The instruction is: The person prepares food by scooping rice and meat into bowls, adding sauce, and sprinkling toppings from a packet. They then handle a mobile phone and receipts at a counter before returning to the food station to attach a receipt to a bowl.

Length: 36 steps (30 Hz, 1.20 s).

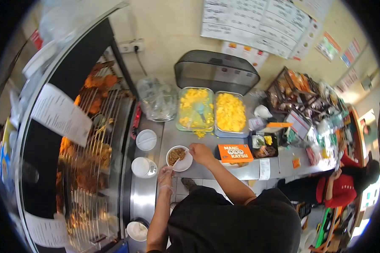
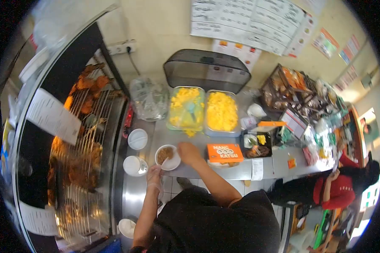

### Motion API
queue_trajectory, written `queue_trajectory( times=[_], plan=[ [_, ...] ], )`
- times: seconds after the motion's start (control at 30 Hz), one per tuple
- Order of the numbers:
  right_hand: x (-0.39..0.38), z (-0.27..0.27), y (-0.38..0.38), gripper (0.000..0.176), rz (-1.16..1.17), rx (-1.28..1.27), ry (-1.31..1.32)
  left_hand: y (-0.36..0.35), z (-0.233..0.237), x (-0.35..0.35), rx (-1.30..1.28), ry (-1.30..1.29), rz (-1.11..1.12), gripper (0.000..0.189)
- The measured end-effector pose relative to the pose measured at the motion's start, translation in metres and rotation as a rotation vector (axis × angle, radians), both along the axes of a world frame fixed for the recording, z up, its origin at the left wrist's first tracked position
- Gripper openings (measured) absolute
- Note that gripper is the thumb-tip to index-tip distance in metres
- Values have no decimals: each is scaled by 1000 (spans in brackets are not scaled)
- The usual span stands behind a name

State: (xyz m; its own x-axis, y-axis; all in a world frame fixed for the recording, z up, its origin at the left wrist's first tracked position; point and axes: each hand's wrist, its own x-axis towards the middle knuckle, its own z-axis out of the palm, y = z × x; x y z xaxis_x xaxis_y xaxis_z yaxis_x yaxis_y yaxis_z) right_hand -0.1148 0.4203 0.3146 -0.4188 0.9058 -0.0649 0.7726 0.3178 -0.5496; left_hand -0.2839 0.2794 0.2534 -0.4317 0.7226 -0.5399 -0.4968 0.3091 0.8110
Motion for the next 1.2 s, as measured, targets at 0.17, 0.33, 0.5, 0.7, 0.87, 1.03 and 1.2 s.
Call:
queue_trajectory(
  times=[0.17, 0.33, 0.5, 0.7, 0.87, 1.03, 1.2],
  plan=[
    [73, 88, 19, 20, -101, -37, 348, 12, -17, 8, 75, -66, 30, 17],
    [113, 152, 60, 30, -276, -175, 664, 19, -6, 15, 85, -41, 71, 20],
    [15, 170, 118, 22, 233, 10, 528, 32, -3, 23, 88, 21, 67, 17],
    [-140, 51, 265, 21, 681, 209, 25, -16, 2, 4, 38, 144, 12, 24],
    [-234, -54, 306, 36, 1132, 120, 183, -97, 70, -7, -132, 275, 242, 41],
    [-266, -135, 341, 37, 807, 33, 18, -164, 66, 28, -203, 162, 683, 42],
    [-228, -63, 296, 50, 638, 527, -802, -173, 58, 52, -103, -31, 959, 39]
  ],
)
